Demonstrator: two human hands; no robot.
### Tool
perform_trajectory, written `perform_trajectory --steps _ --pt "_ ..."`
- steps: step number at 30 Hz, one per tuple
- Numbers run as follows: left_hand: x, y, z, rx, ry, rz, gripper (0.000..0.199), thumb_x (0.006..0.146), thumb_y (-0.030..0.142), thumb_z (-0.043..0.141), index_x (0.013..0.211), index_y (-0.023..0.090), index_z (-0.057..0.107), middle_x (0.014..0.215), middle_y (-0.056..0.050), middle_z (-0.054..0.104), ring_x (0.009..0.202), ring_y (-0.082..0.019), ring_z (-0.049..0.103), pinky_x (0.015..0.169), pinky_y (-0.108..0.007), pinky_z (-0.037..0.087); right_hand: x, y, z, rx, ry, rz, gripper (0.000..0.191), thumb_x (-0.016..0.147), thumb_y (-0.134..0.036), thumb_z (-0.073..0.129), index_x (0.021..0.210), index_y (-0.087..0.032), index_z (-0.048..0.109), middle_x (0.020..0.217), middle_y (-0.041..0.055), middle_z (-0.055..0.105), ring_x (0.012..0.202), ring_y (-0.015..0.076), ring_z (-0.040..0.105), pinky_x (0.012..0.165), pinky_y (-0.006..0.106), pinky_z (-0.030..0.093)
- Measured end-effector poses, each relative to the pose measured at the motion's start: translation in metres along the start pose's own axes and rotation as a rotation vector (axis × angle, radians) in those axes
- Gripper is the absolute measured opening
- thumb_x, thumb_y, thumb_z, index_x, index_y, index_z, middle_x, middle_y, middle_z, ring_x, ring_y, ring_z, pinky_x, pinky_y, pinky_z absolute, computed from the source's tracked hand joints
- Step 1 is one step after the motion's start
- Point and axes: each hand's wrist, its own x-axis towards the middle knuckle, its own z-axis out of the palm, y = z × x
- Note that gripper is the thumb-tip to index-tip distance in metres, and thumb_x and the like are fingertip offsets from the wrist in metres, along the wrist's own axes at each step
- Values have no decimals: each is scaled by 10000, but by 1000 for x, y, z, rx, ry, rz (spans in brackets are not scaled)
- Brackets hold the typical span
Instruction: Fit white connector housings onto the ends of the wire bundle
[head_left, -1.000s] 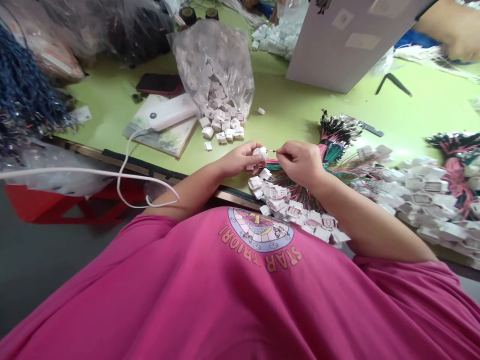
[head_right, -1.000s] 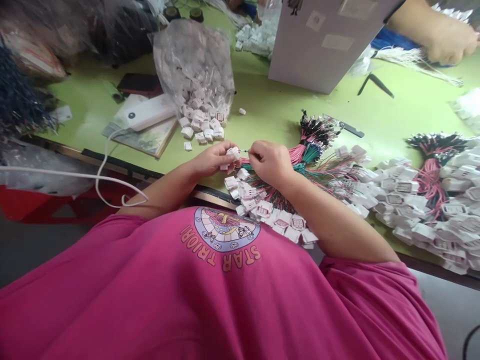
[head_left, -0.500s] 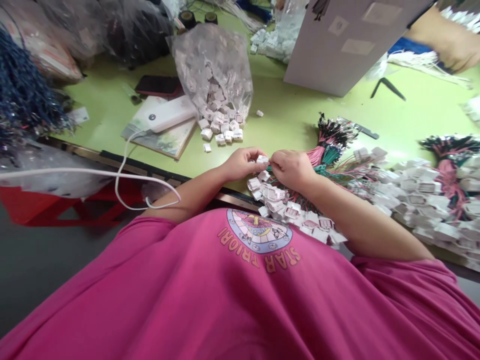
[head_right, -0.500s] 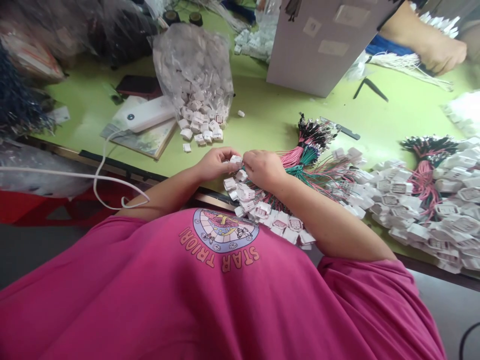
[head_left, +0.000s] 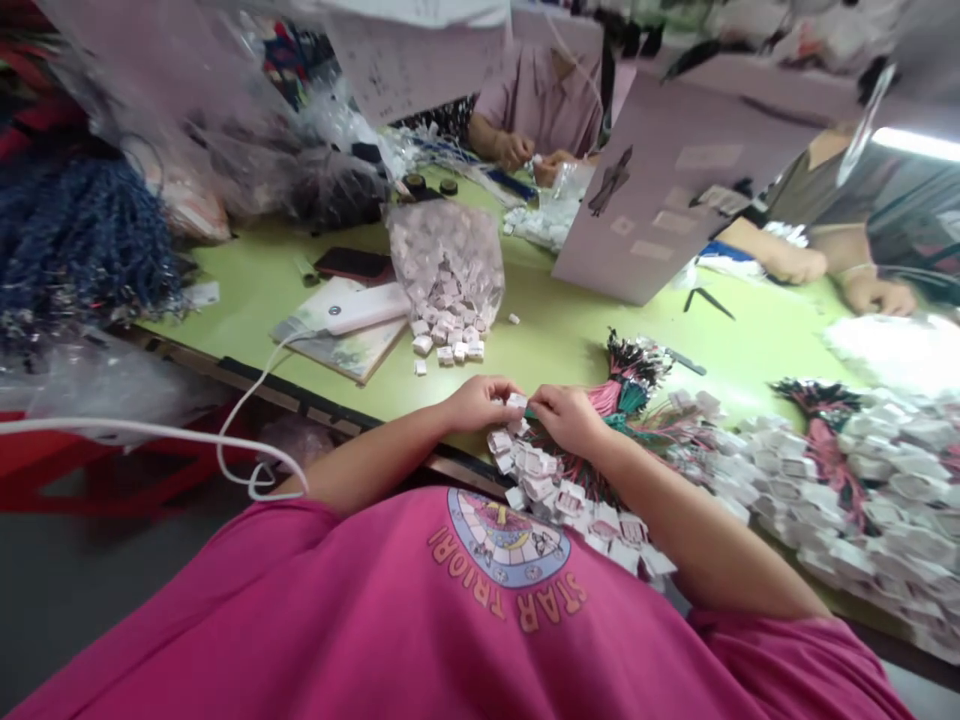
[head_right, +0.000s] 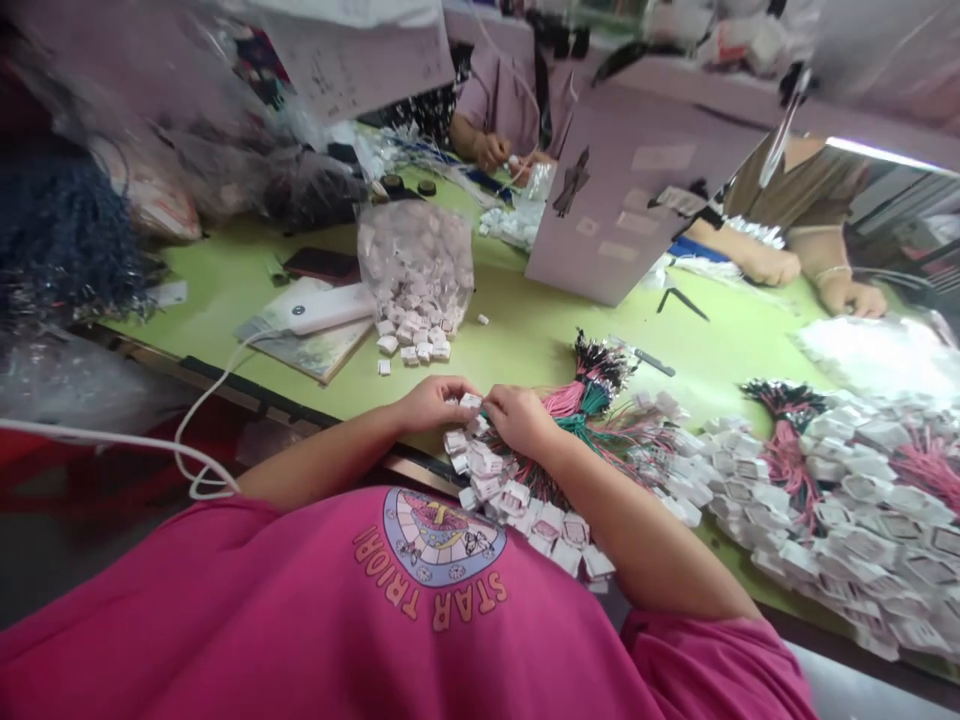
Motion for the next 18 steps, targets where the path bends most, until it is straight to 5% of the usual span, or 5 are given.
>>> perform_trajectory --steps 5,10,18 --pt "0 0 4 22 63 27 373 651 405 761 906 147 673 769 0 650 684 -105 562 673 -228 440 2 0 -1 124 26 109 151 778 -193 521 677 -189 634 659 15 678 619 142 592 591 243 402" --pt "3 2 3 -14 -6 22 397 633 413 779 900 140 669 777 -7 647 688 -104 554 677 -232 437 3 1 0 71 6 41 170 776 -156 483 690 -187 626 659 22 666 618 144 569 602 260 400" --pt "-4 7 -4 -69 -63 60 414 634 421 780 895 128 650 790 -17 637 713 -104 557 706 -236 444 10 23 -19 358 -101 66 246 837 -336 522 877 -170 699 807 48 713 715 160 623 660 279 480"
